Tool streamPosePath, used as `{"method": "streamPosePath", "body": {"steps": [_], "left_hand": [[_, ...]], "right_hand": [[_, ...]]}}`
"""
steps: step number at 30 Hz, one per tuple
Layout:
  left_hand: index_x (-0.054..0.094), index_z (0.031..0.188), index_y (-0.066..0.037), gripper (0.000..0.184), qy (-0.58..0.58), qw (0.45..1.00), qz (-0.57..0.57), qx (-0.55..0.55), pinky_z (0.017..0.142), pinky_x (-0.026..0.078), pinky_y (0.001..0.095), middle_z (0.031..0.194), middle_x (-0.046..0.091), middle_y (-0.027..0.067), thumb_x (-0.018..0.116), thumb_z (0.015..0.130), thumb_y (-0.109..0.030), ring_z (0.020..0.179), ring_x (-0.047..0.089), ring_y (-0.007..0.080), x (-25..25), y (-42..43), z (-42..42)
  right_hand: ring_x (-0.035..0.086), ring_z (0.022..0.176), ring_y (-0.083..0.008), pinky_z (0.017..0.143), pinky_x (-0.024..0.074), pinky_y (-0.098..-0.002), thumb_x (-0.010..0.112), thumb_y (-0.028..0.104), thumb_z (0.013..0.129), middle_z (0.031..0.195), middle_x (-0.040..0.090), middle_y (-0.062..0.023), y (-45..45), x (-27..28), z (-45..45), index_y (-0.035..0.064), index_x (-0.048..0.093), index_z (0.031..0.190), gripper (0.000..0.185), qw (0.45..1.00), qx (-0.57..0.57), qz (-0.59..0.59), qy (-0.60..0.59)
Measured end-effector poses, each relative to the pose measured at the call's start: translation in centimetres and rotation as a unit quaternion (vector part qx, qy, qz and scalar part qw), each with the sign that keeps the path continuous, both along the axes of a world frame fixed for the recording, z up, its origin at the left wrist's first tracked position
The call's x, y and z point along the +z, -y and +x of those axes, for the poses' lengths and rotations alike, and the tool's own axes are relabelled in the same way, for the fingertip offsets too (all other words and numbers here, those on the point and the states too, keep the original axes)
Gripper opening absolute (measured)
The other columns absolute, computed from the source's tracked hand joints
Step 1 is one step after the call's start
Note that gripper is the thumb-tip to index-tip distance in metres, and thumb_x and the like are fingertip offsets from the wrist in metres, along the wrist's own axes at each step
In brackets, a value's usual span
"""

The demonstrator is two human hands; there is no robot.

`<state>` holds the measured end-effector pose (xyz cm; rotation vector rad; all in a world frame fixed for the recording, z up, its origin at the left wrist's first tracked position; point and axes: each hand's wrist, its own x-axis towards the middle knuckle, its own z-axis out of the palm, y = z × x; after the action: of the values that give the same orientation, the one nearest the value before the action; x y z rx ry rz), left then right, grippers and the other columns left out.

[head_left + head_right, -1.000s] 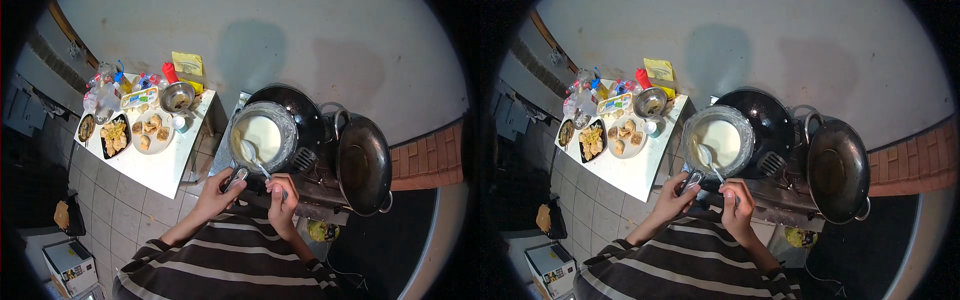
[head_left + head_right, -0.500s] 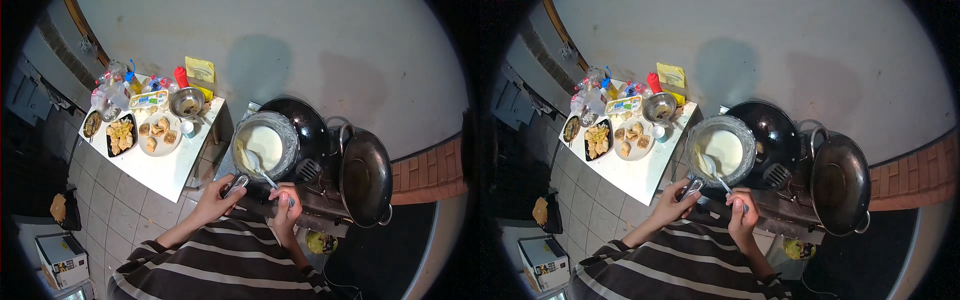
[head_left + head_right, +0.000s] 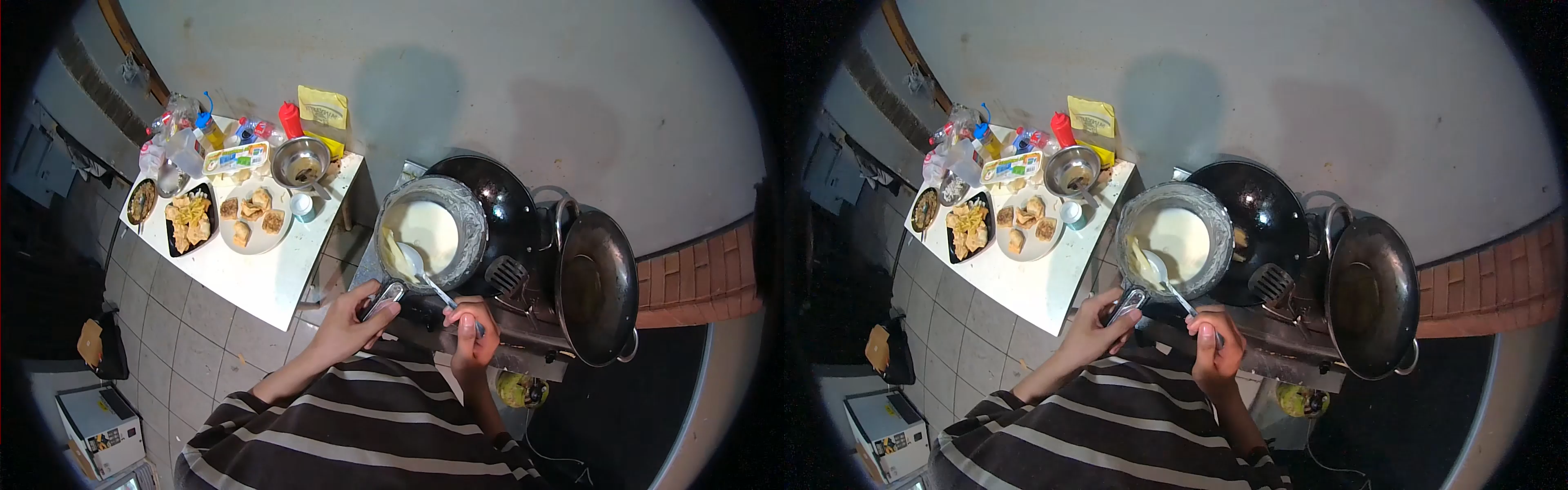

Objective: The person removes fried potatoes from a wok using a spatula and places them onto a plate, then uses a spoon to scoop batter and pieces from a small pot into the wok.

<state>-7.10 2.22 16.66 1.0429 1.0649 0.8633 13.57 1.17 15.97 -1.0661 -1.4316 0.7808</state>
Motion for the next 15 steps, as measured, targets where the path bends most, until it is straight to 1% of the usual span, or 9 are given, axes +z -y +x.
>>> {"method": "streamPosePath", "body": {"steps": [1, 2, 4, 5, 7, 11, 13, 15], "left_hand": [[0.053, 0.087, -0.004, 0.022, -0.005, 1.0, 0.002, 0.001, 0.04, 0.031, 0.0225, 0.059, 0.053, -0.0014, 0.065, 0.096, -0.02, 0.043, 0.045, 0.004, -0.1, 0.1, 0.1], [0.053, 0.087, -0.004, 0.022, -0.002, 1.0, 0.0, 0.007, 0.04, 0.031, 0.0225, 0.059, 0.053, -0.0014, 0.065, 0.096, -0.02, 0.043, 0.045, 0.004, 0.1, 0.1, 0.2], [0.053, 0.088, -0.004, 0.025, -0.028, 1.0, -0.009, 0.004, 0.041, 0.033, 0.0223, 0.06, 0.053, -0.001, 0.066, 0.096, -0.024, 0.044, 0.046, 0.0037, 0.6, 0.3, 0.6], [0.053, 0.088, -0.004, 0.025, -0.026, 1.0, -0.011, 0.009, 0.041, 0.033, 0.0223, 0.06, 0.053, -0.001, 0.066, 0.096, -0.024, 0.044, 0.046, 0.0037, 0.6, 0.3, 0.7], [0.053, 0.087, -0.004, 0.027, -0.021, 1.0, -0.013, 0.015, 0.041, 0.034, 0.0221, 0.06, 0.053, -0.0009, 0.066, 0.096, -0.026, 0.045, 0.047, 0.0035, 0.5, 0.5, 1.1], [0.053, 0.087, -0.004, 0.027, -0.027, 0.999, -0.014, 0.027, 0.041, 0.035, 0.0219, 0.06, 0.053, -0.0006, 0.066, 0.096, -0.027, 0.045, 0.048, 0.0036, 0.3, 0.8, 2.0], [0.053, 0.087, -0.004, 0.027, -0.016, 0.999, -0.023, 0.039, 0.041, 0.034, 0.0226, 0.06, 0.053, -0.0004, 0.065, 0.096, -0.025, 0.045, 0.047, 0.0036, 0.4, 1.0, 2.7], [0.053, 0.087, -0.003, 0.026, -0.016, 0.999, -0.018, 0.044, 0.04, 0.033, 0.023, 0.06, 0.053, -0.0003, 0.065, 0.096, -0.024, 0.045, 0.047, 0.0038, 0.2, 1.1, 3.1]], "right_hand": [[0.056, 0.072, -0.0168, 0.074, 0.0481, -0.0315, 0.046, 0.017, 0.099, 0.085, 0.057, -0.0133, 0.0, -0.1, -0.1, -0.0021, 0.055, 0.082, 0.027, 1.0, 0.006, 0.0, 0.015], [0.056, 0.072, -0.0168, 0.074, 0.0481, -0.0315, 0.046, 0.017, 0.099, 0.085, 0.057, -0.0133, 0.0, 0.0, -0.3, -0.0021, 0.055, 0.082, 0.027, 1.0, 0.011, -0.002, 0.018], [0.059, 0.074, -0.0202, 0.072, 0.0473, -0.0315, 0.046, 0.013, 0.098, 0.08, 0.059, -0.0123, 0.1, 0.2, -0.7, -0.0012, 0.056, 0.081, 0.024, 1.0, -0.005, -0.018, 0.001], [0.059, 0.074, -0.0202, 0.072, 0.0473, -0.0315, 0.046, 0.013, 0.098, 0.08, 0.059, -0.0123, 0.1, 0.4, -0.8, -0.0012, 0.056, 0.081, 0.024, 1.0, 0.0, -0.019, 0.003], [0.059, 0.073, -0.0202, 0.072, 0.0476, -0.032, 0.045, 0.013, 0.099, 0.079, 0.059, -0.0122, 0.1, 0.6, -0.9, -0.001, 0.056, 0.08, 0.026, 0.999, -0.01, -0.033, -0.016], [0.059, 0.073, -0.0207, 0.072, 0.0479, -0.0318, 0.044, 0.013, 0.099, 0.079, 0.058, -0.0126, 0.0, -0.2, 0.0, -0.0014, 0.055, 0.081, 0.026, 0.997, -0.011, -0.043, -0.058], [0.055, 0.072, -0.0159, 0.07, 0.047, -0.0301, 0.04, 0.015, 0.103, 0.088, 0.056, -0.0138, -0.1, -0.4, 0.8, -0.0022, 0.051, 0.088, 0.025, 0.999, 0.025, -0.004, -0.02], [0.056, 0.072, -0.0168, 0.07, 0.0475, -0.0306, 0.04, 0.014, 0.102, 0.087, 0.056, -0.0141, 0.0, -0.1, 1.3, -0.0024, 0.051, 0.087, 0.025, 1.0, 0.027, 0.009, -0.012]]}}
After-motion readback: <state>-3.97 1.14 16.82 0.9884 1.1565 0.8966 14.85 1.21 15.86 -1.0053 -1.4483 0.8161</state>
